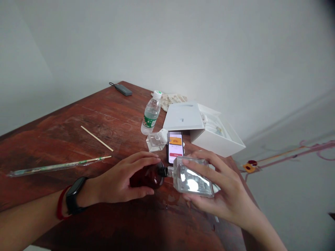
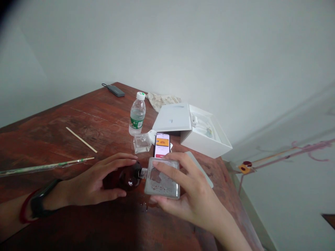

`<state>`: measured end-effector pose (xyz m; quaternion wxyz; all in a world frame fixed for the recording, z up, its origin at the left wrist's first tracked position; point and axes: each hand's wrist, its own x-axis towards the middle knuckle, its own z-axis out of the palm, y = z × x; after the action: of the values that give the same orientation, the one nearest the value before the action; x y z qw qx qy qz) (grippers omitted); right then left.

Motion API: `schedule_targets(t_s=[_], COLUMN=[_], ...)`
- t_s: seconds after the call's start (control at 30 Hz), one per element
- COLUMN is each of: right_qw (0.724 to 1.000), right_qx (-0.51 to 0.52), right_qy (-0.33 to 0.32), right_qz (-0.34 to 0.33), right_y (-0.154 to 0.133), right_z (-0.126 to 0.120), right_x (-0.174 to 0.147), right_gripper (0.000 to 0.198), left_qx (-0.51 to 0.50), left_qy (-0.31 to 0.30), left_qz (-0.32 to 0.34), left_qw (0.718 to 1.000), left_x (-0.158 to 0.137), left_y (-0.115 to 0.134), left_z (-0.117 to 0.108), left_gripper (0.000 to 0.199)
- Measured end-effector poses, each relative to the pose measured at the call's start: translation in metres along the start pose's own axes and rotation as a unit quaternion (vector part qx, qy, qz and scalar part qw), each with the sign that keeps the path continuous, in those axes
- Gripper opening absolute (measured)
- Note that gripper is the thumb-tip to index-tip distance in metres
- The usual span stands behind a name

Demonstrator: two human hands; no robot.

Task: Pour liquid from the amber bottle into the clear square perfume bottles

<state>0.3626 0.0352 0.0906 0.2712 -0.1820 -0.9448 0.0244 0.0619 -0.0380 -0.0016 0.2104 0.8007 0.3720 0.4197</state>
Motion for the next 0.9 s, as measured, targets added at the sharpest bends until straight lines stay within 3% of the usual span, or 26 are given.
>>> schedule_targets(t_s=[0.9], right_qw=[1.0], right_qx=[0.024], right_qy=[-0.016], right_qz=[0.012], right_y=[0.0001], right_z=[-0.002], right_x=[-0.0016], right_gripper=[0.057], left_qx=[-0.015], left_qy=[0.004], left_qz=[-0.001], left_qw=[1.0], left_x=[0.0015], left_y=[0.0028], left_z=[0.0003], left_gripper=[0.073])
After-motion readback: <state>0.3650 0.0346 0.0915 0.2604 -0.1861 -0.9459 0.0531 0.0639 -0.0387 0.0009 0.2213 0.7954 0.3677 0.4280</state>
